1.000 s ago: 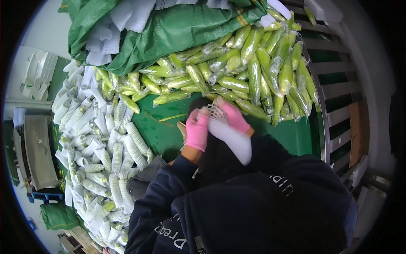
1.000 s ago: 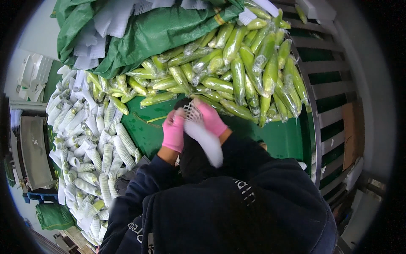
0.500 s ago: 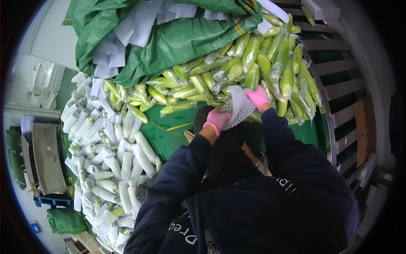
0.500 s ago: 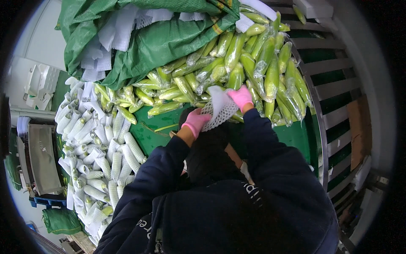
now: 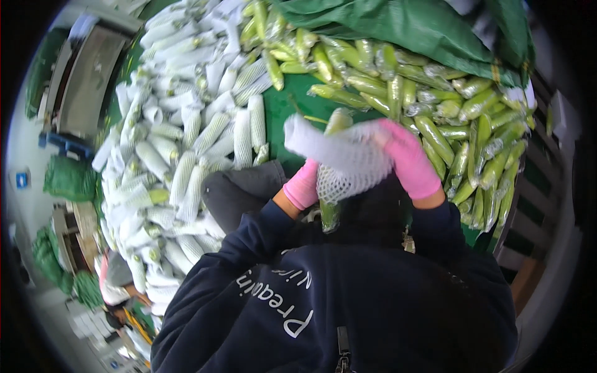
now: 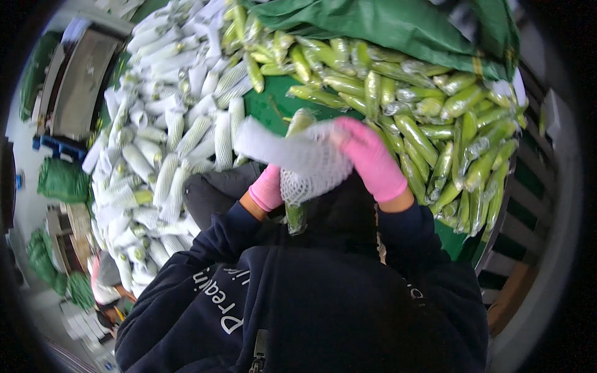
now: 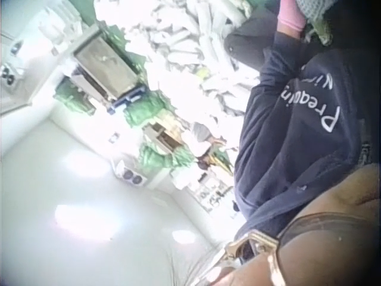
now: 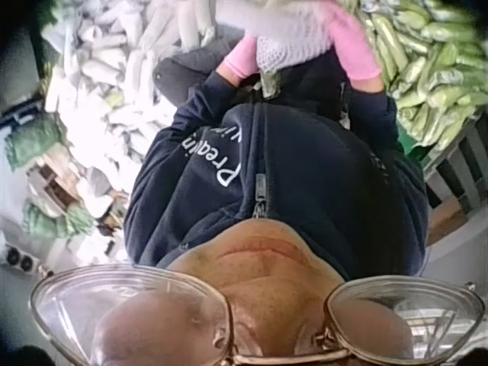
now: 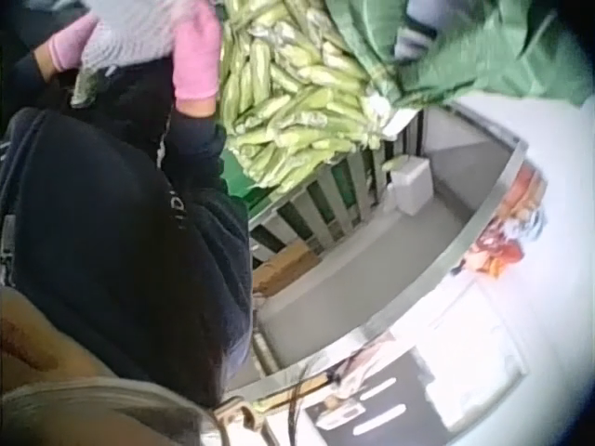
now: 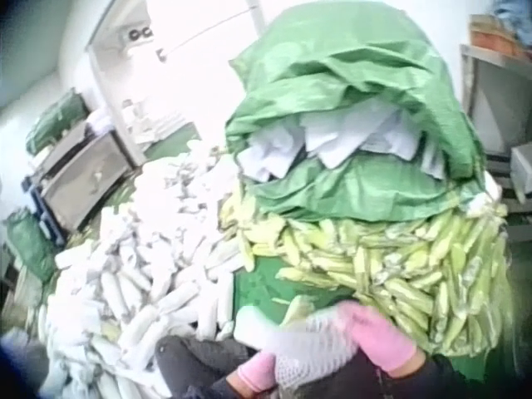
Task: Place individual ears of corn into protective mesh sleeves.
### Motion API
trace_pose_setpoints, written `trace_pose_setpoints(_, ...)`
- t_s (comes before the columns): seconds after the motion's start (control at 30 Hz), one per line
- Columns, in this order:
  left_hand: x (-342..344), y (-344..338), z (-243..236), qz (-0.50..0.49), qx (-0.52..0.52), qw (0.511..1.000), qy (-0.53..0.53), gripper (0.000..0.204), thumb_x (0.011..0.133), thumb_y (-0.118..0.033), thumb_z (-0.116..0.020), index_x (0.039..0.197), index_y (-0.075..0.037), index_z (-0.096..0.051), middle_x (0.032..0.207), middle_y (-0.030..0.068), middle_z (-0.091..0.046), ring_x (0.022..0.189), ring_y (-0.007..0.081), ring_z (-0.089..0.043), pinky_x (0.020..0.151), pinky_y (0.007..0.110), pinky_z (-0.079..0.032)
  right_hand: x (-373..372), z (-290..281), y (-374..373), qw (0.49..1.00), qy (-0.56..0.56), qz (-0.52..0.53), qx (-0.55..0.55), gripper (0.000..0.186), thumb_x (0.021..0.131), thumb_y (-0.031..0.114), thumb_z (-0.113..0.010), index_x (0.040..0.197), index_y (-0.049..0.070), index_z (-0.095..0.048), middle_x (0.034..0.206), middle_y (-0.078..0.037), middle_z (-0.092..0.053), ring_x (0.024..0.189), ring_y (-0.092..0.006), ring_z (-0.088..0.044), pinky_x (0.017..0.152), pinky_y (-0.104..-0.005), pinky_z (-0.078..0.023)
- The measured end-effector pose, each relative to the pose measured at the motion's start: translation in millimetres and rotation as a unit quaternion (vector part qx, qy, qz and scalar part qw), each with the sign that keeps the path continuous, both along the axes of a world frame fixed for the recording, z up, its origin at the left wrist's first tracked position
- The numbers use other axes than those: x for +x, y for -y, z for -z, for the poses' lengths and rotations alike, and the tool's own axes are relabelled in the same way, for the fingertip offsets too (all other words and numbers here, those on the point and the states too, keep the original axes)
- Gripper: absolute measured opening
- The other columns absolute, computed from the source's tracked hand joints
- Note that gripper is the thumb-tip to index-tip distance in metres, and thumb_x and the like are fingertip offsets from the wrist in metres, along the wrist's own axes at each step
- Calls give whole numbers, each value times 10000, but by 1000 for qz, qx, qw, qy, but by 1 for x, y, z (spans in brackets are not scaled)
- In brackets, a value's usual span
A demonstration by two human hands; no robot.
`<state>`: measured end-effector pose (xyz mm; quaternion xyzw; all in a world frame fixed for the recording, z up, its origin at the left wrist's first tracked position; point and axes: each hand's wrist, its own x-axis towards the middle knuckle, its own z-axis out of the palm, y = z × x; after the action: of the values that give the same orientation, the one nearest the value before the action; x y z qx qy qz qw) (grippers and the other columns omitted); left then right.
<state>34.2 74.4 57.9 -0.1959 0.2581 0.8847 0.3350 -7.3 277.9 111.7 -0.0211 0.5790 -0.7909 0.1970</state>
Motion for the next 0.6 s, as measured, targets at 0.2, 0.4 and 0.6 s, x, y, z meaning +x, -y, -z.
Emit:
trace_pose_setpoints(0.2, 22, 17, -32, 8, 3, 994, -106, 563, 919, -542, -451, 1259, -97, -513, 1085, 69, -631, 935, 208, -620, 780, 396, -528, -61, 40, 58, 980, 125, -76, -135, 272, 930, 222, -513, 1079, 12, -600, 990, -77, -656, 878, -177, -622, 824, -306, -486)
trace_pose_setpoints(0.4, 89, 26, 40, -69, 53, 992, -94, 539, 932, -474, -476, 1319, -100, -468, 1246, 71, -577, 1129, 199, -548, 966, 362, -433, 55, 125, 66, 947, 252, -159, -123, 361, 935, 209, -499, 1221, -12, -517, 1105, -100, -633, 986, -223, -612, 898, -335, -475)
trace_pose_setpoints(0.6, 101, 33, 24, -156, 67, 978, -124, 565, 926, -500, -477, 1290, -69, -492, 1246, 75, -576, 1119, 183, -552, 953, 347, -439, 85, 21, 91, 926, -110, -139, 333, 397, 897, 131, -527, 1265, -7, -470, 1209, -192, -557, 1062, -305, -579, 886, -354, -454)
